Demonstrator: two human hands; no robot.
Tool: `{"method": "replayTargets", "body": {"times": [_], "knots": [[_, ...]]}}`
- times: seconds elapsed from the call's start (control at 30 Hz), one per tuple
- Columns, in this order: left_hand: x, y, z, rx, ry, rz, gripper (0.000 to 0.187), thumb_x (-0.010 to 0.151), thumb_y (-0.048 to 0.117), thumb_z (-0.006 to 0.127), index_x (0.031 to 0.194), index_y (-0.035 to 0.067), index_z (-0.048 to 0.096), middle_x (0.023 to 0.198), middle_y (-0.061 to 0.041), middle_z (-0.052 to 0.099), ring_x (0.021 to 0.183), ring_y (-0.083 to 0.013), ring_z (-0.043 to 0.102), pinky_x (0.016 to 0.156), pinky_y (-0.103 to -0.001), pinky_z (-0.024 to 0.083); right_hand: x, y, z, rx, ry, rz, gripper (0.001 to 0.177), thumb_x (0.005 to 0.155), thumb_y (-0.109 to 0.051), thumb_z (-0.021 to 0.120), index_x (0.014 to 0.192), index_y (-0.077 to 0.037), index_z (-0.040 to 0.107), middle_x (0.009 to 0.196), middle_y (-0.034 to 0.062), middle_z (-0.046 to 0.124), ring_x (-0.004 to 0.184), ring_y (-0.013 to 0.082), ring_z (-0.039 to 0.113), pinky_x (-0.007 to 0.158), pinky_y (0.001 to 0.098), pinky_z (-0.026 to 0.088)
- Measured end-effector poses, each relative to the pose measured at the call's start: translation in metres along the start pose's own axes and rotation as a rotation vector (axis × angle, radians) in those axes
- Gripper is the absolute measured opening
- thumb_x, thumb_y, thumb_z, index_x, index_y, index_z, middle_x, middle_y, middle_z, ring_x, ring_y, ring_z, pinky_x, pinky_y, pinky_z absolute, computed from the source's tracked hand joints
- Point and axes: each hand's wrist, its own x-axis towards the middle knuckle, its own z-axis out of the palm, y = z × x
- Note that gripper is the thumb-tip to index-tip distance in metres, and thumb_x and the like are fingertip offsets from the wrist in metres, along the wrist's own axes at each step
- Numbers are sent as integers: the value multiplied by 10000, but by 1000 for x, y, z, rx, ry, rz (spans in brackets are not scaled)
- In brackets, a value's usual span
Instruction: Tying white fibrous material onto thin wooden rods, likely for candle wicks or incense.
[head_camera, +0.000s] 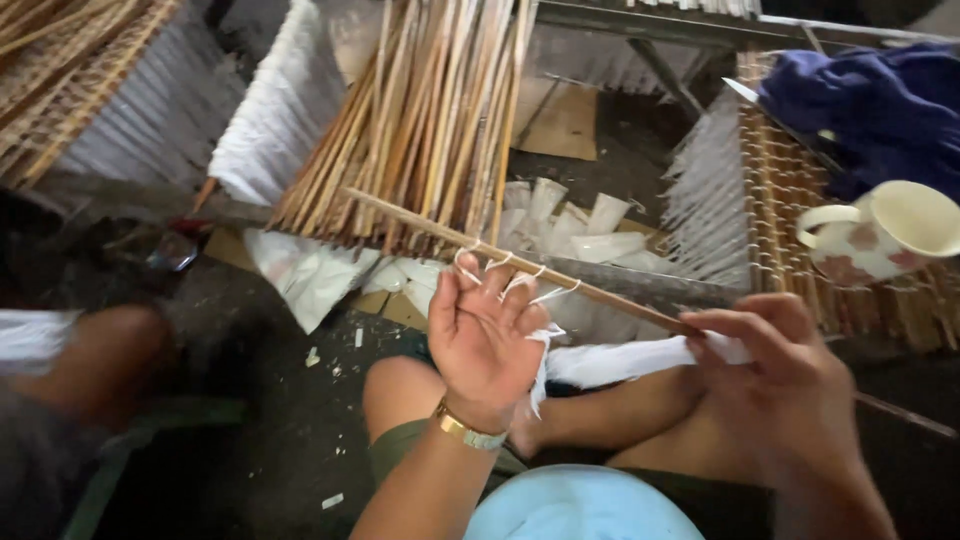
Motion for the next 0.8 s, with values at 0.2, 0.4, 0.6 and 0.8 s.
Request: {"method": "replayTargets", "body": {"times": [0.2, 0.4, 0.6, 0.8], "knots": [[1, 0, -7, 24, 12, 29, 250, 1141, 391, 406, 1214, 245, 595, 928, 16, 559, 729, -123, 498, 635, -233, 435, 2, 2, -17, -25, -70, 35, 233, 901, -146, 761, 1110, -241, 803, 1094, 11, 636, 1011, 107, 628, 835, 253, 464], [5, -5, -3, 35, 63, 58, 178, 1138, 307, 447, 1196, 229, 597, 872, 31, 638, 702, -105, 546, 606, -221, 472, 4, 27, -24, -130, -117, 0, 267, 903, -239, 761, 1166, -286, 779, 1159, 30, 631, 987, 150, 645, 837, 287, 469], [-6, 14, -87, 168, 112, -64, 478, 1042, 505, 480, 694, 179, 507, 639, 68, 390, 602, -82, 420, 638, -231, 422, 8, 39, -60, -39, -47, -55, 256, 1018, -75, 703, 1270, -73, 749, 1232, 176, 569, 1125, 275, 578, 916, 356, 467], [-35, 30, -178, 245, 484, 5, 400, 971, 569, 590, 776, 225, 533, 667, 80, 432, 635, -92, 473, 642, -260, 444, 12, 85, -59, 51, -47, 6, 216, 1103, -33, 665, 1304, 37, 704, 1283, 184, 702, 1259, 275, 632, 1182, 369, 442]]}}
